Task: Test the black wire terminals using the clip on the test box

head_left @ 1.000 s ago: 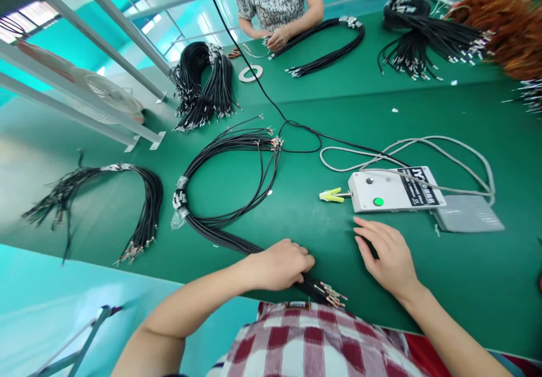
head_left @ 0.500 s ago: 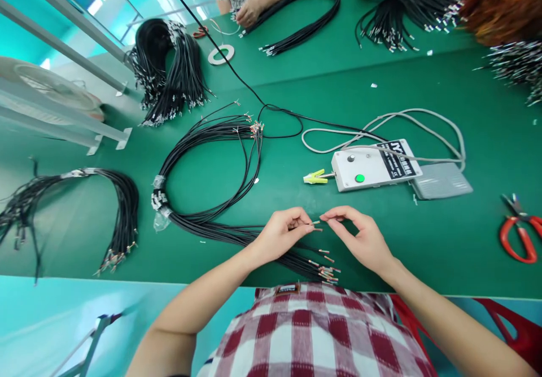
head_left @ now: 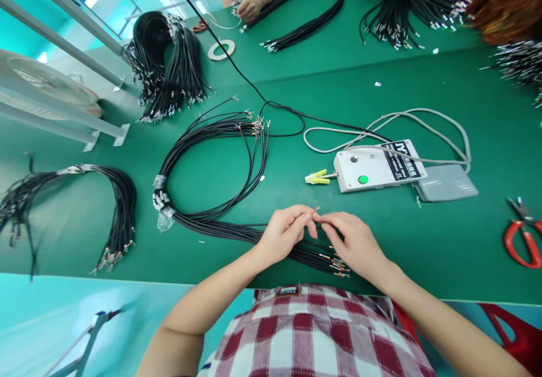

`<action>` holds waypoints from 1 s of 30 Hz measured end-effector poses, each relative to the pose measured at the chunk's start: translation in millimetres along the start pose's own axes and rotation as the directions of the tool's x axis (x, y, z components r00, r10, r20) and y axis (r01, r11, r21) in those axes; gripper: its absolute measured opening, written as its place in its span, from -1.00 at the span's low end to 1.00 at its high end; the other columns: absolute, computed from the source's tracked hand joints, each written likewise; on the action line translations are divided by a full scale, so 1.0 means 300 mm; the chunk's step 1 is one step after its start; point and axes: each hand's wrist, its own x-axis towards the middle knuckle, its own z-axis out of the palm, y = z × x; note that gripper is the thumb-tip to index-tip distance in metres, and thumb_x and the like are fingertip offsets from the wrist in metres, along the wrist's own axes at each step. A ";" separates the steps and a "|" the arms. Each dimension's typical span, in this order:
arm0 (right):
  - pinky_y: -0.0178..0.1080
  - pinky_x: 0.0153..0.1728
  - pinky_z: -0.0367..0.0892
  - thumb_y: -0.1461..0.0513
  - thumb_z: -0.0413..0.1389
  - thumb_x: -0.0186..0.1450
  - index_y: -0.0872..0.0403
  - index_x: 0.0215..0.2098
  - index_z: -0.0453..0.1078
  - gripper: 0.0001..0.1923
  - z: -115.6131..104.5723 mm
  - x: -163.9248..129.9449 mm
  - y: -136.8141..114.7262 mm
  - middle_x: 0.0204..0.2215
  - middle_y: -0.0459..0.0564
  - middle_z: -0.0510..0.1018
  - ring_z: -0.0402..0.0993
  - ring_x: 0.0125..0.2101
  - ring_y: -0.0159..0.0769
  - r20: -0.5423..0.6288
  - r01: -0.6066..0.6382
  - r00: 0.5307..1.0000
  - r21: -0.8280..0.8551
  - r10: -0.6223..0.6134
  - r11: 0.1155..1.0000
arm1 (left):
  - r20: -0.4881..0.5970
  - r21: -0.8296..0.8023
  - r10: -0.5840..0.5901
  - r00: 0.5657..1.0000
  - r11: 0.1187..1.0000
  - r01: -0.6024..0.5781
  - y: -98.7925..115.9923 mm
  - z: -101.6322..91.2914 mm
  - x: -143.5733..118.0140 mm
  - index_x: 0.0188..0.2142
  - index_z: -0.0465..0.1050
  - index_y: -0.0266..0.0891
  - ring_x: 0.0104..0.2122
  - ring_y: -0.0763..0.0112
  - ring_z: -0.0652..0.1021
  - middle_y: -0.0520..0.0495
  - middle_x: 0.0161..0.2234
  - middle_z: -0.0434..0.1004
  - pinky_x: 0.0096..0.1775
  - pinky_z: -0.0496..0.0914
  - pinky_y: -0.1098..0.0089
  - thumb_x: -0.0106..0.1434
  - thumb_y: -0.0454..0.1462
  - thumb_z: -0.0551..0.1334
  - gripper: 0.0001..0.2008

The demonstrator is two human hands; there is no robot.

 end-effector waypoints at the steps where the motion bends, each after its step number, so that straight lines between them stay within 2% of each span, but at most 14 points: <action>1: -0.10 -0.10 0.40 0.22 0.02 0.41 -0.02 -0.15 0.52 -0.78 0.003 -0.012 -0.008 -0.20 0.02 0.65 0.55 -0.19 -0.18 0.075 0.044 0.996 -0.055 -0.040 0.998 | 0.002 -0.017 -0.001 1.000 1.000 0.001 -0.001 -0.001 0.000 -0.17 0.45 -0.31 -0.68 0.65 0.20 -0.02 -0.49 0.51 -0.63 0.08 0.52 0.37 -0.02 0.12 -0.62; 3: -0.16 -0.17 0.41 0.22 0.02 0.41 -0.04 -0.19 0.54 -0.77 0.000 -0.025 -0.023 -0.26 -0.04 0.67 0.58 -0.27 -0.22 0.228 0.081 0.971 -0.035 -0.071 0.996 | 0.011 -0.062 -0.002 1.000 0.998 0.003 -0.006 -0.003 0.002 -0.15 0.39 -0.28 -0.68 0.65 0.19 0.02 -0.51 0.48 -0.63 0.06 0.53 0.37 -0.02 0.13 -0.65; 4: -0.18 -0.19 0.42 0.21 0.03 0.41 -0.05 -0.21 0.55 -0.77 -0.005 -0.023 -0.027 -0.28 -0.06 0.67 0.58 -0.29 -0.23 0.270 0.057 0.961 0.010 -0.058 0.998 | 0.015 -0.083 -0.002 1.000 0.997 0.003 -0.008 -0.004 0.003 -0.15 0.36 -0.27 -0.69 0.65 0.18 0.04 -0.53 0.47 -0.63 0.06 0.53 0.37 -0.02 0.14 -0.66; 5: -0.19 -0.20 0.42 0.19 0.04 0.41 -0.06 -0.23 0.55 -0.78 -0.013 -0.016 -0.030 -0.29 -0.08 0.67 0.59 -0.29 -0.24 0.273 0.008 0.962 0.068 -0.026 0.998 | 0.020 -0.096 -0.003 1.000 0.995 0.005 -0.009 -0.004 0.003 -0.17 0.33 -0.26 -0.69 0.65 0.18 0.06 -0.54 0.46 -0.62 0.06 0.54 0.36 -0.01 0.15 -0.67; 7: -0.19 -0.19 0.42 0.13 0.07 0.40 -0.04 -0.23 0.54 -0.80 -0.033 0.015 -0.028 -0.29 -0.07 0.67 0.59 -0.27 -0.22 0.172 -0.117 0.982 0.232 0.077 0.966 | 0.028 -0.098 -0.011 1.000 0.995 0.014 -0.009 -0.004 0.004 -0.24 0.31 -0.25 -0.68 0.66 0.19 0.07 -0.55 0.44 -0.61 0.07 0.54 0.33 -0.01 0.19 -0.68; 9: -0.19 -0.21 0.43 0.06 0.13 0.35 0.00 -0.23 0.52 -0.79 -0.050 0.054 -0.024 -0.32 -0.03 0.65 0.57 -0.30 -0.22 0.073 -0.205 0.979 0.442 0.192 0.873 | 0.014 -0.077 -0.018 1.000 0.997 0.019 -0.005 -0.002 0.003 -0.28 0.33 -0.26 -0.66 0.65 0.24 0.04 -0.53 0.44 -0.59 0.10 0.53 0.29 -0.02 0.25 -0.67; 11: -0.21 -0.27 0.43 0.03 0.20 0.30 0.04 -0.25 0.52 -0.74 -0.058 0.086 -0.023 -0.39 -0.02 0.62 0.54 -0.36 -0.26 0.077 -0.254 0.962 0.606 0.262 0.754 | -0.021 -0.053 -0.014 1.000 0.999 0.013 -0.002 0.002 0.003 -0.29 0.37 -0.27 -0.63 0.62 0.29 0.03 -0.53 0.44 -0.58 0.15 0.52 0.25 -0.04 0.30 -0.67; 13: -0.24 -0.34 0.40 0.02 0.24 0.26 0.06 -0.28 0.52 -0.73 -0.054 0.103 -0.028 -0.44 -0.04 0.59 0.49 -0.42 -0.31 0.128 -0.294 0.949 0.688 0.288 0.663 | -0.057 -0.045 -0.006 0.998 0.999 0.003 -0.001 0.005 0.004 -0.32 0.38 -0.27 -0.62 0.60 0.34 0.06 -0.54 0.40 -0.57 0.19 0.52 0.21 -0.07 0.33 -0.69; 19: -0.28 -0.38 0.30 0.06 0.25 0.25 0.04 -0.30 0.53 -0.79 -0.033 0.094 -0.044 -0.44 -0.07 0.56 0.42 -0.43 -0.36 0.150 -0.311 0.936 0.776 0.318 0.548 | -0.150 0.007 0.048 0.987 0.999 -0.048 -0.003 0.015 0.010 -0.42 0.35 -0.26 -0.56 0.51 0.49 0.03 -0.49 0.47 -0.45 0.38 0.45 0.16 -0.22 0.35 -0.79; 24: -0.26 -0.37 0.28 0.05 0.24 0.24 0.04 -0.28 0.51 -0.77 -0.032 0.085 -0.053 -0.45 -0.07 0.53 0.40 -0.43 -0.35 0.171 -0.336 0.924 0.790 0.342 0.513 | -0.272 0.276 0.230 0.934 0.949 -0.154 -0.001 0.023 0.012 -0.48 0.34 -0.22 -0.50 0.48 0.43 0.05 -0.52 0.44 -0.40 0.34 0.43 0.16 -0.30 0.32 -0.83; 27: -0.26 -0.38 0.24 0.04 0.24 0.24 0.03 -0.25 0.48 -0.75 -0.024 0.082 -0.065 -0.46 -0.09 0.49 0.36 -0.45 -0.35 0.178 -0.336 0.921 0.812 0.345 0.478 | -0.268 0.406 0.327 0.906 0.891 -0.201 -0.006 0.027 0.011 -0.49 0.33 -0.20 -0.47 0.45 0.42 0.05 -0.52 0.43 -0.36 0.33 0.41 0.19 -0.32 0.29 -0.83; 30: -0.27 -0.46 0.14 0.06 0.25 0.23 0.02 -0.19 0.44 -0.74 -0.013 0.084 -0.081 -0.53 -0.17 0.35 0.20 -0.53 -0.39 0.140 -0.307 0.919 0.839 0.368 0.449 | -0.238 0.482 0.384 0.892 0.844 -0.235 -0.012 0.032 0.010 -0.48 0.30 -0.19 -0.45 0.43 0.42 0.03 -0.50 0.41 -0.34 0.33 0.39 0.24 -0.32 0.25 -0.82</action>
